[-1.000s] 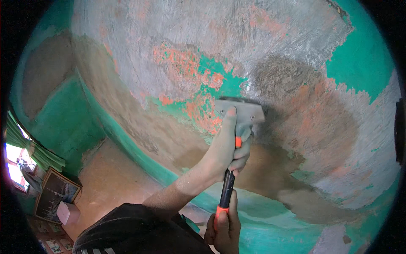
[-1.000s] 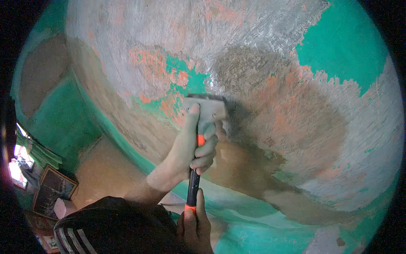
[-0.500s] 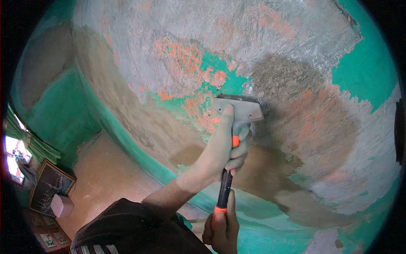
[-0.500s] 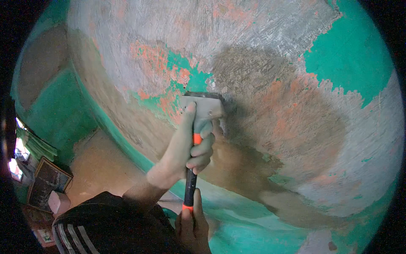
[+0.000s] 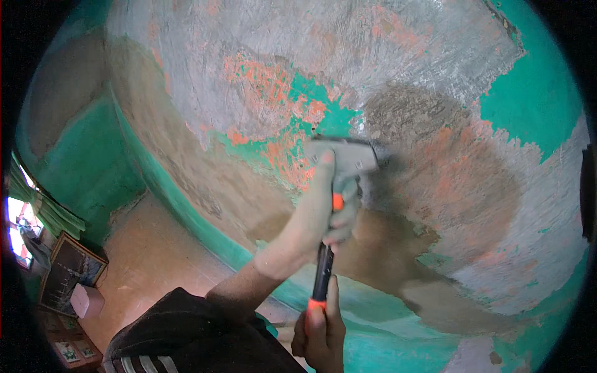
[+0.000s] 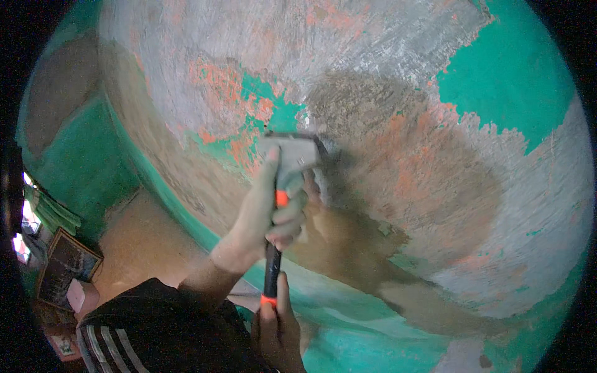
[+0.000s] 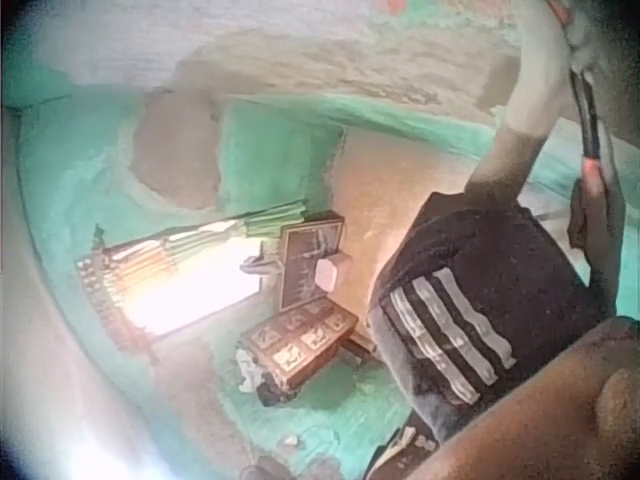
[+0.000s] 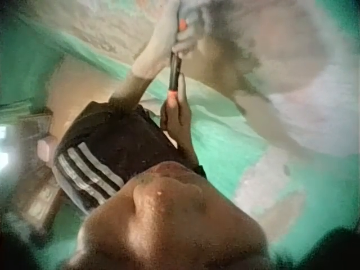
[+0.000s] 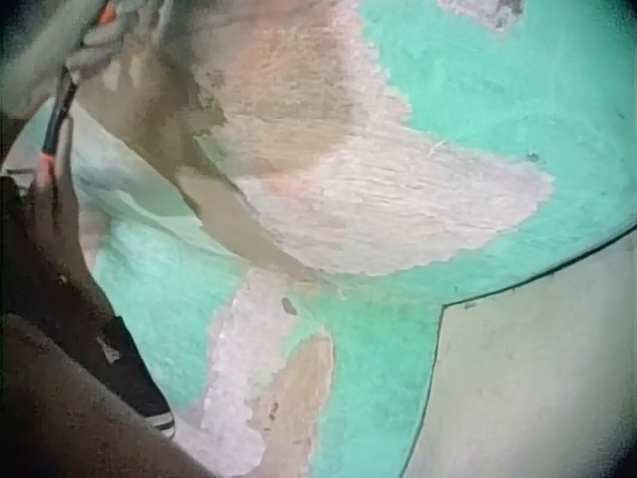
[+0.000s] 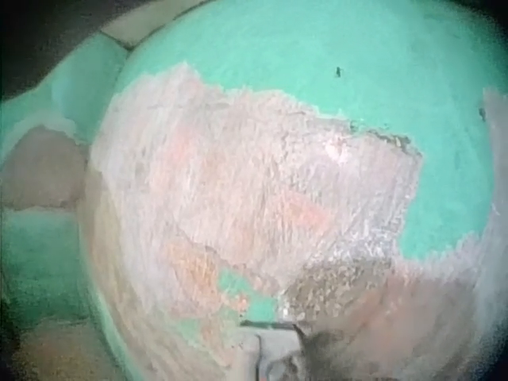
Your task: Scraping old green paint off a concrete wall using a hand scraper.
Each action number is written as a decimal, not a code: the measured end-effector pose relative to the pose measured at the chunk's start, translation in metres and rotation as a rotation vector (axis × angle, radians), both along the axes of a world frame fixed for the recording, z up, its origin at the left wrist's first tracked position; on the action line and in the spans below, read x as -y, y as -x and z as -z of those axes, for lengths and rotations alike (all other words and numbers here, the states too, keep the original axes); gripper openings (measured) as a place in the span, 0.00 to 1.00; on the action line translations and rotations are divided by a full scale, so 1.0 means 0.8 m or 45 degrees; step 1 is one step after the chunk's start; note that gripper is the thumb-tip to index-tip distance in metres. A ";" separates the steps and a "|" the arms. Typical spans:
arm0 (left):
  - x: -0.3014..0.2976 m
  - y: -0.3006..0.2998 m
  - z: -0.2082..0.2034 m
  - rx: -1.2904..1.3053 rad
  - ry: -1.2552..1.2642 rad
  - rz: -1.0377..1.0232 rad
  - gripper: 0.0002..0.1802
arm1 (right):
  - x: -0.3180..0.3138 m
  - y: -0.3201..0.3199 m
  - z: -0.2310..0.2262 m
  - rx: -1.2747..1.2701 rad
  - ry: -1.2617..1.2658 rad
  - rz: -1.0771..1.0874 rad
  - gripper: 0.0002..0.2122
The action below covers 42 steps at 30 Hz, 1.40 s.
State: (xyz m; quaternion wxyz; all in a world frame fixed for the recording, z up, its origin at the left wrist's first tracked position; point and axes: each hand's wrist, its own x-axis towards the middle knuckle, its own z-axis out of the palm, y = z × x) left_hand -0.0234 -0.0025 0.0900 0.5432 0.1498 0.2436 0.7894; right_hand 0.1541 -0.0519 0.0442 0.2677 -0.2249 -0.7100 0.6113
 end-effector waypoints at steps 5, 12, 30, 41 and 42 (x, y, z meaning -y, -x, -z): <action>-0.006 -0.011 0.012 0.021 -0.067 0.074 0.32 | 0.001 -0.010 0.019 0.030 0.157 0.103 0.27; 0.000 0.014 0.001 -0.046 -0.054 -0.041 0.32 | 0.011 0.013 -0.027 0.207 0.303 0.076 0.29; 0.000 0.012 -0.004 0.184 -0.122 0.050 0.31 | -0.004 0.005 -0.021 0.045 -0.038 -0.093 0.28; 0.002 0.004 -0.003 0.195 -0.075 0.037 0.31 | -0.002 0.002 -0.029 0.011 0.062 -0.132 0.27; 0.003 -0.003 0.000 0.184 -0.021 0.044 0.31 | -0.001 -0.001 -0.029 0.002 0.065 -0.129 0.27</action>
